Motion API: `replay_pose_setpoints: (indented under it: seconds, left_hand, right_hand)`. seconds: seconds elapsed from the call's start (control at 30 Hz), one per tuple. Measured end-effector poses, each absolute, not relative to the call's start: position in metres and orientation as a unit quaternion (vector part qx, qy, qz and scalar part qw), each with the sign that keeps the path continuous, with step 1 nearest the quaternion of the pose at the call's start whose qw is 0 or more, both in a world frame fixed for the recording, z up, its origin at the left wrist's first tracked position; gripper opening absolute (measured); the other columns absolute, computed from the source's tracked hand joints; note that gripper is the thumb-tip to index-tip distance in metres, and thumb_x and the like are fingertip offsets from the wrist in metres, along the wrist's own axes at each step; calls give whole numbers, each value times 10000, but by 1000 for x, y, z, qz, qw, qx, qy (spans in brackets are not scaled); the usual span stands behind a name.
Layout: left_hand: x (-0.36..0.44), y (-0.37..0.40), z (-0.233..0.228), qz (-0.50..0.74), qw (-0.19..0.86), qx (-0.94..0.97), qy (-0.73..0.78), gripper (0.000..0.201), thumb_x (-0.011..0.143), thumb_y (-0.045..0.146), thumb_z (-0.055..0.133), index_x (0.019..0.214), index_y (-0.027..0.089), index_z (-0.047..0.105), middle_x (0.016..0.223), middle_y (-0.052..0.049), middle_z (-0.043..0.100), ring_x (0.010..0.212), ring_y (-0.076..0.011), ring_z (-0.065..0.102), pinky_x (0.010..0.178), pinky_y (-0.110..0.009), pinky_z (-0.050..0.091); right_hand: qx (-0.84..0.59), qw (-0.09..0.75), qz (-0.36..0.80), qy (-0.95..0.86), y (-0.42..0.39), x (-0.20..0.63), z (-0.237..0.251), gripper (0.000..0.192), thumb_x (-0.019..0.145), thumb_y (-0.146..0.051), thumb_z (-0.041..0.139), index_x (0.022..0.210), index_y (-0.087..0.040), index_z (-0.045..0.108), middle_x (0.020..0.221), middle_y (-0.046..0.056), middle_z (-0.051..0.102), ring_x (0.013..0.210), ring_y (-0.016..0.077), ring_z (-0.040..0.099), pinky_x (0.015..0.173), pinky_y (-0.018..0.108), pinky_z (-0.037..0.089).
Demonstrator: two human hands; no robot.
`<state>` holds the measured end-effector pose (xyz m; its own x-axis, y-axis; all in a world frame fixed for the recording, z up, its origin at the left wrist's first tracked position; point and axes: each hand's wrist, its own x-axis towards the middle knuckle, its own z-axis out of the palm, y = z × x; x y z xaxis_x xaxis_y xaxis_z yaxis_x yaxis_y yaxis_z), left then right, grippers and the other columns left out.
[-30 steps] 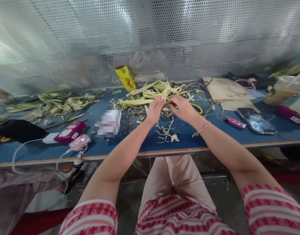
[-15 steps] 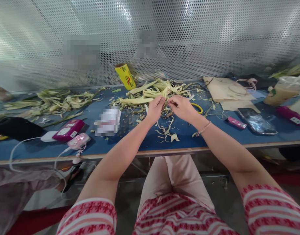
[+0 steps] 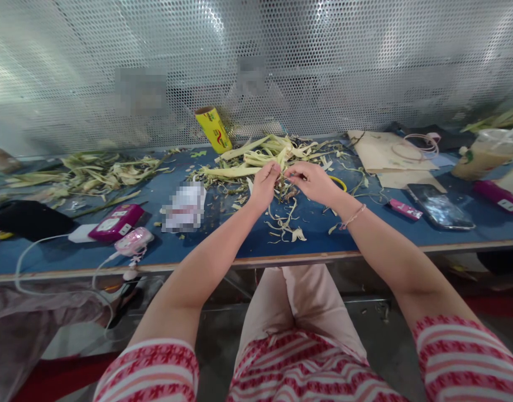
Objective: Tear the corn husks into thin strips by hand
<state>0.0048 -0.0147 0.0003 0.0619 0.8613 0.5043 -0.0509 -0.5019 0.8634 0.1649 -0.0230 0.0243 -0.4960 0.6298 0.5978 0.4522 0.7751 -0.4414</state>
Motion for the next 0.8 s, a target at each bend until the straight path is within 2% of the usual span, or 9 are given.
replay_pose_setpoints:
  seconds: [0.13, 0.27, 0.37, 0.5, 0.6, 0.73, 0.8]
  left_hand:
    - [2, -16, 5, 593, 382, 632, 320, 491, 742, 638, 604, 611, 190, 455, 597, 23, 364, 569, -97, 391, 562, -254, 359]
    - [-1, -18, 10, 583, 386, 645, 308, 433, 779, 545, 634, 595, 190, 469, 572, 26, 385, 537, -92, 391, 554, -263, 344]
    - [-3, -19, 11, 560, 364, 666, 331, 381, 821, 419, 646, 565, 184, 490, 503, 35, 407, 497, -86, 369, 533, -264, 298]
    - [-5, -18, 13, 562, 328, 668, 362, 328, 813, 282, 661, 539, 178, 515, 453, 42, 415, 466, -82, 340, 505, -263, 244]
    - [-4, -16, 13, 573, 325, 665, 353, 275, 810, 291, 663, 585, 179, 550, 493, 37, 448, 485, -82, 375, 516, -251, 285]
    - [2, -11, 10, 610, 434, 582, 316, 195, 847, 356, 605, 755, 188, 564, 646, 20, 542, 573, -90, 517, 603, -246, 426]
    - [5, -11, 10, 596, 518, 535, 302, 115, 830, 288, 602, 830, 190, 541, 696, 17, 579, 605, -97, 565, 644, -262, 473]
  right_hand:
    - [-315, 423, 110, -842, -26, 166, 24, 101, 864, -226, 530, 822, -176, 607, 763, 31, 607, 683, 142, 513, 665, 295, 427]
    - [-288, 469, 21, -835, -23, 171, 24, 157, 919, -251, 454, 908, -191, 598, 939, 89, 620, 895, 204, 565, 799, 371, 467]
    - [-260, 429, -20, -865, -20, 173, 24, 118, 901, -199, 468, 939, -199, 580, 983, 95, 622, 974, 225, 563, 877, 416, 459]
    - [-247, 385, -29, -889, -20, 169, 20, 109, 916, -204, 453, 862, -200, 548, 885, 80, 618, 894, 213, 565, 828, 389, 465]
    - [-267, 394, -21, -879, -22, 165, 17, 98, 910, -193, 446, 839, -201, 513, 845, 69, 605, 824, 193, 552, 774, 350, 456]
    - [-304, 405, -2, -862, -19, 163, 12, 119, 894, -135, 404, 824, -205, 470, 799, 55, 575, 773, 180, 531, 732, 327, 434]
    - [-322, 413, 4, -852, -17, 165, 11, 139, 882, -101, 380, 839, -211, 453, 771, 45, 553, 750, 179, 520, 713, 324, 427]
